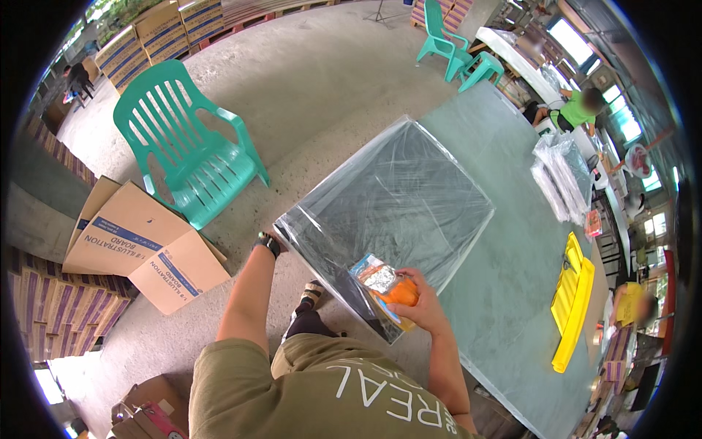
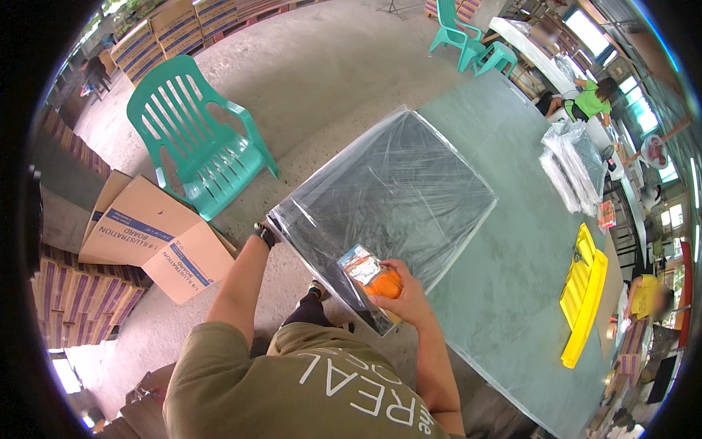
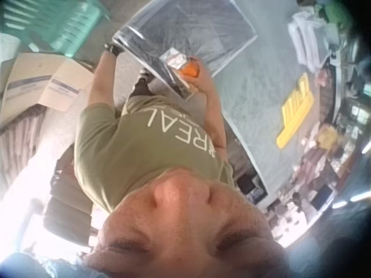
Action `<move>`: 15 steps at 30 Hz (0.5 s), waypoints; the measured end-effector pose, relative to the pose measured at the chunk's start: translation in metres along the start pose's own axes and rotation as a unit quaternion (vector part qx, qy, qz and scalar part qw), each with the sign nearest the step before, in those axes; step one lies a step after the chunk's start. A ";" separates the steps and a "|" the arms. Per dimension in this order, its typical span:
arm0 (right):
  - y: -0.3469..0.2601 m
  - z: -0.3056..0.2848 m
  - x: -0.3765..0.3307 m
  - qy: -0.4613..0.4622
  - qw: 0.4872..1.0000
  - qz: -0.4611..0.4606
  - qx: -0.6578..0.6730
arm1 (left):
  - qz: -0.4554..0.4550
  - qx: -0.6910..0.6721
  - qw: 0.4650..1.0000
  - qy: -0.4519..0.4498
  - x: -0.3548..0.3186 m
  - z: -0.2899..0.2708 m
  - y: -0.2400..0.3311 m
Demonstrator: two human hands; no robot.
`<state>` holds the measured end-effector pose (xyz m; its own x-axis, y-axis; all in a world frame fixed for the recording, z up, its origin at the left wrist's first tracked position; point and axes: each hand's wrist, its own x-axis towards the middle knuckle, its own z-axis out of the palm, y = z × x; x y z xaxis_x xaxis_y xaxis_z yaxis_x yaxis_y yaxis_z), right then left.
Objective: The person places boards into large plastic sleeves, folds the excess plastic over the edge of the board, and secures the plastic with tape using a tape dispenser.
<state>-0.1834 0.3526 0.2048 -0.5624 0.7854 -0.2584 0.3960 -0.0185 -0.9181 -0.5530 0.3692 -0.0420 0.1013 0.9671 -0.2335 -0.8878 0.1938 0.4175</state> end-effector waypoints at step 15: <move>0.026 -0.001 -0.011 0.011 0.993 -0.083 0.088 | -0.027 0.003 0.988 0.154 -0.109 0.164 -0.181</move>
<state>-0.1659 0.3442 0.1840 -0.5922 0.8002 -0.0945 0.1648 0.0055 -0.9863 -0.3301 0.2555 0.0520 0.0069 0.8598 -0.5106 -0.8815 0.2463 0.4028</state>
